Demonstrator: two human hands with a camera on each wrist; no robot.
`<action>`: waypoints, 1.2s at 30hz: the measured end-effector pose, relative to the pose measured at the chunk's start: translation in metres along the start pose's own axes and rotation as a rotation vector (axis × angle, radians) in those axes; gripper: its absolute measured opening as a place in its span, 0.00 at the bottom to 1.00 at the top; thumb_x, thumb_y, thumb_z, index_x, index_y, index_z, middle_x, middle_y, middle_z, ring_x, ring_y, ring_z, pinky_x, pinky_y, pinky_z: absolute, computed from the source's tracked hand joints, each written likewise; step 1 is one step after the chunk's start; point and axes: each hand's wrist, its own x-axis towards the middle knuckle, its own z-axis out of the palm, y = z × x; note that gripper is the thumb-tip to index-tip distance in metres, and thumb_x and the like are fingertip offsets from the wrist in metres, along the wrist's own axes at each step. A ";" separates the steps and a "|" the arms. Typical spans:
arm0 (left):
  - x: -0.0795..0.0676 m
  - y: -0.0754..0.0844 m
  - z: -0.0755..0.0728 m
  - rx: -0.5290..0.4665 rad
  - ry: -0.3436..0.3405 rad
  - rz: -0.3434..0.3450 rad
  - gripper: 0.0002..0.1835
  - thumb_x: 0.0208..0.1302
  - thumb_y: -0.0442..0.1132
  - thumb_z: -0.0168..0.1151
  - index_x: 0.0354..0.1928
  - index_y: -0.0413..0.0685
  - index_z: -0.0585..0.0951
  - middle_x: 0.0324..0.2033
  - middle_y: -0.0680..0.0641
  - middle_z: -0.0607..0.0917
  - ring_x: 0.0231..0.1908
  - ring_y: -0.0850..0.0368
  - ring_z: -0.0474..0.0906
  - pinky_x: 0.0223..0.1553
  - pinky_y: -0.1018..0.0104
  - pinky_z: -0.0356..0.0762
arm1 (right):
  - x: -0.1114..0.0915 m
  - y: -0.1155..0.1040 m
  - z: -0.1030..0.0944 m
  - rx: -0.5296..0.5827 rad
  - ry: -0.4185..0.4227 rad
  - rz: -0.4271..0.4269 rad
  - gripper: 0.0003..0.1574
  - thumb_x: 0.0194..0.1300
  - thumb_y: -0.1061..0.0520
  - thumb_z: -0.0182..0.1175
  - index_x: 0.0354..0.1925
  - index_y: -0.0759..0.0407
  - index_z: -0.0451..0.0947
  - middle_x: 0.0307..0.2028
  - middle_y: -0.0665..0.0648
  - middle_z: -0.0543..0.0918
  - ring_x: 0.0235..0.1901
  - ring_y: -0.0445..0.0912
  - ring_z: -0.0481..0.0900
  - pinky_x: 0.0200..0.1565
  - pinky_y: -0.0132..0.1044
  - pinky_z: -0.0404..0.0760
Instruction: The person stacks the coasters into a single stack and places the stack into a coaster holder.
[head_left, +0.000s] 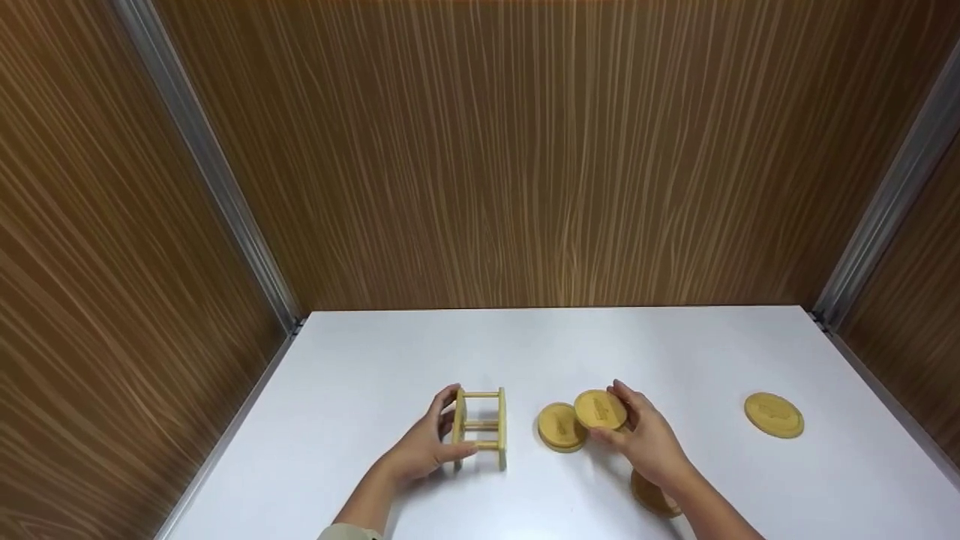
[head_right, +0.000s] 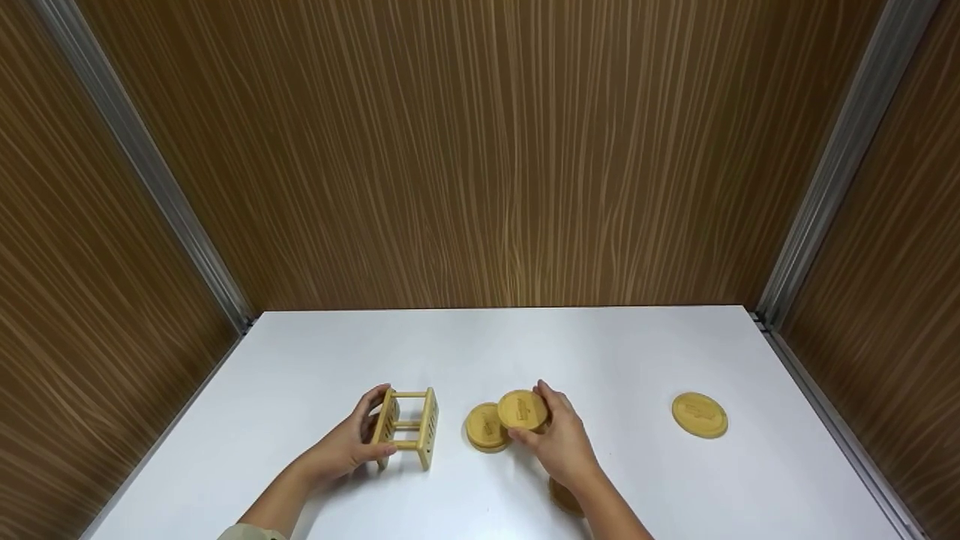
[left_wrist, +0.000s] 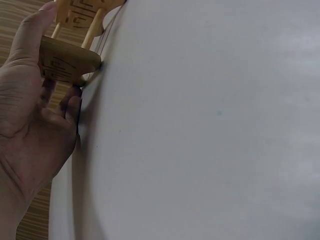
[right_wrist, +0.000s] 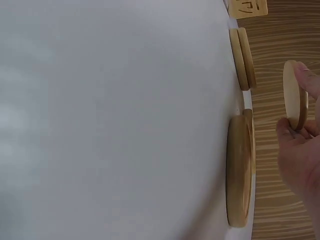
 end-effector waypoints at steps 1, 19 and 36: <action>0.000 0.000 0.000 0.003 -0.002 -0.001 0.68 0.61 0.51 0.83 0.89 0.60 0.42 0.89 0.42 0.45 0.87 0.35 0.50 0.89 0.42 0.49 | 0.001 -0.001 0.001 -0.002 0.002 -0.005 0.64 0.64 0.58 0.79 0.84 0.70 0.51 0.82 0.70 0.65 0.84 0.63 0.60 0.82 0.47 0.63; 0.001 0.000 -0.002 0.033 0.010 0.007 0.68 0.61 0.52 0.83 0.89 0.59 0.42 0.89 0.41 0.45 0.87 0.35 0.49 0.89 0.41 0.48 | 0.010 0.000 0.032 0.018 0.019 -0.031 0.63 0.61 0.59 0.80 0.83 0.69 0.56 0.79 0.69 0.70 0.83 0.64 0.63 0.83 0.50 0.61; 0.000 0.001 0.000 0.020 0.009 0.008 0.68 0.60 0.52 0.83 0.89 0.58 0.42 0.89 0.39 0.45 0.87 0.34 0.49 0.89 0.41 0.48 | 0.016 -0.002 0.051 0.035 -0.018 -0.106 0.58 0.57 0.66 0.81 0.79 0.70 0.64 0.76 0.69 0.74 0.80 0.65 0.68 0.82 0.58 0.65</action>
